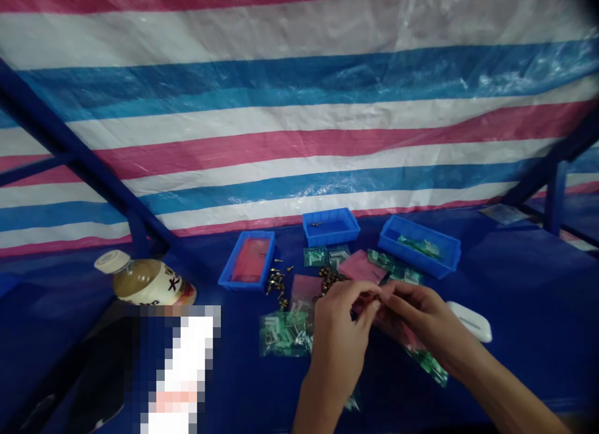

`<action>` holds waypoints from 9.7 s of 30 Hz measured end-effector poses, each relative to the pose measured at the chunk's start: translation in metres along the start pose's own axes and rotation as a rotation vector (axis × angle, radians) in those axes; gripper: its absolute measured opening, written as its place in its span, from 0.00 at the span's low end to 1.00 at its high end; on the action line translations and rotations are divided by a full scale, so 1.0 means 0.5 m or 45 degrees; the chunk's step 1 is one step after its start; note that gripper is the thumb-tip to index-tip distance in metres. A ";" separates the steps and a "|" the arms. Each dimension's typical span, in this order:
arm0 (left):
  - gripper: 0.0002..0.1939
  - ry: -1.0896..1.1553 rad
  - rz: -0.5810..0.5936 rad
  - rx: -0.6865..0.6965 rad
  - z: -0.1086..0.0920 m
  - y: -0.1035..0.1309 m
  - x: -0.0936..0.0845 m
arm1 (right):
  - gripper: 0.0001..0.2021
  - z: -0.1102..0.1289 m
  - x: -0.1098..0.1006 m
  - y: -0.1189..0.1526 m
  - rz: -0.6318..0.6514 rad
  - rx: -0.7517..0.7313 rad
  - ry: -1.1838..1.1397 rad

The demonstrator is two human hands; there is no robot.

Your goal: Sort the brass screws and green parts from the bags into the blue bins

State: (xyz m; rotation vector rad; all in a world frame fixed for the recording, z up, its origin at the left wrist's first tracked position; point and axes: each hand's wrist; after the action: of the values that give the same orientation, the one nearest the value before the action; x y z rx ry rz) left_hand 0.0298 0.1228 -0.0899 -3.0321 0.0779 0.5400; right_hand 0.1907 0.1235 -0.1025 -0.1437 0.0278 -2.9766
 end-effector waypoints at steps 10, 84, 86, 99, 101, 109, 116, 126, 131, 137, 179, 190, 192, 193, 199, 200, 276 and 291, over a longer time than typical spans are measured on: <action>0.14 -0.017 -0.234 -0.247 0.024 -0.013 -0.055 | 0.10 0.036 -0.001 -0.292 0.036 -0.633 1.394; 0.24 -0.386 -0.339 0.307 0.098 -0.172 -0.071 | 0.13 0.016 0.011 -0.305 0.177 -0.777 0.793; 0.19 -0.530 -0.386 0.304 0.104 -0.173 -0.071 | 0.14 0.019 0.005 -0.330 0.084 -0.828 0.880; 0.13 -1.059 -0.456 0.038 0.137 -0.176 -0.071 | 0.12 -0.077 -0.018 -0.279 0.331 -0.877 1.220; 0.13 -1.064 -0.442 0.026 0.144 -0.179 -0.069 | 0.11 -0.077 -0.012 -0.274 0.394 -0.892 1.240; 0.10 -1.025 -0.416 0.017 0.154 -0.188 -0.065 | 0.08 -0.092 0.007 -0.245 0.588 -0.963 1.309; 0.10 -0.862 -0.423 0.137 0.158 -0.191 -0.069 | 0.05 -0.092 0.003 -0.245 0.445 -0.902 1.095; 0.16 -0.491 -0.246 0.413 0.177 -0.208 -0.065 | 0.12 -0.091 0.001 -0.248 0.176 -0.627 0.363; 0.12 -0.408 -0.235 0.462 0.174 -0.210 -0.063 | 0.12 -0.085 0.002 -0.250 0.248 -0.561 0.253; 0.08 -0.393 -0.239 0.429 0.156 -0.206 -0.068 | 0.12 -0.082 0.002 -0.245 0.267 -0.620 0.386; 0.17 -0.934 -0.452 0.121 0.149 -0.189 -0.074 | 0.16 -0.075 -0.338 0.124 0.086 -0.503 1.655; 0.14 -1.119 -0.341 0.075 0.157 -0.188 -0.073 | 0.15 0.037 -0.140 0.017 -0.152 -0.820 1.646; 0.14 -1.146 -0.324 0.084 0.159 -0.189 -0.073 | 0.12 0.045 -0.003 -0.008 0.076 -0.947 1.389; 0.14 -1.153 -0.321 0.082 0.159 -0.189 -0.072 | 0.11 0.044 0.071 -0.020 0.215 -0.965 1.275; 0.14 -1.195 -0.327 0.090 0.158 -0.181 -0.073 | 0.08 0.000 0.427 -0.093 0.863 -1.111 1.161; 0.14 -1.204 -0.324 0.101 0.157 -0.179 -0.074 | 0.10 -0.010 0.459 -0.103 0.900 -1.120 1.197; 0.13 -1.163 -0.355 0.203 0.151 -0.173 -0.064 | 0.16 -0.048 0.647 -0.035 1.841 -1.683 1.652; 0.18 -1.171 -0.330 0.240 0.148 -0.170 -0.068 | 0.08 -0.074 0.661 -0.051 1.832 -1.646 1.597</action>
State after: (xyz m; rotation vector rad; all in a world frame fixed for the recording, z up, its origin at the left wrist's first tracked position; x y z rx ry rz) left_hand -0.0224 0.2138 -0.1431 -2.2772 -0.2813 1.6773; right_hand -0.1416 0.0959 -0.1075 1.0306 1.3641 -0.8852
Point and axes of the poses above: each hand's wrist, its own y-axis away from the middle knuckle, its own x-axis out of the palm, z = x × y, and after that the axes turned 15 degrees about -x, right-handed
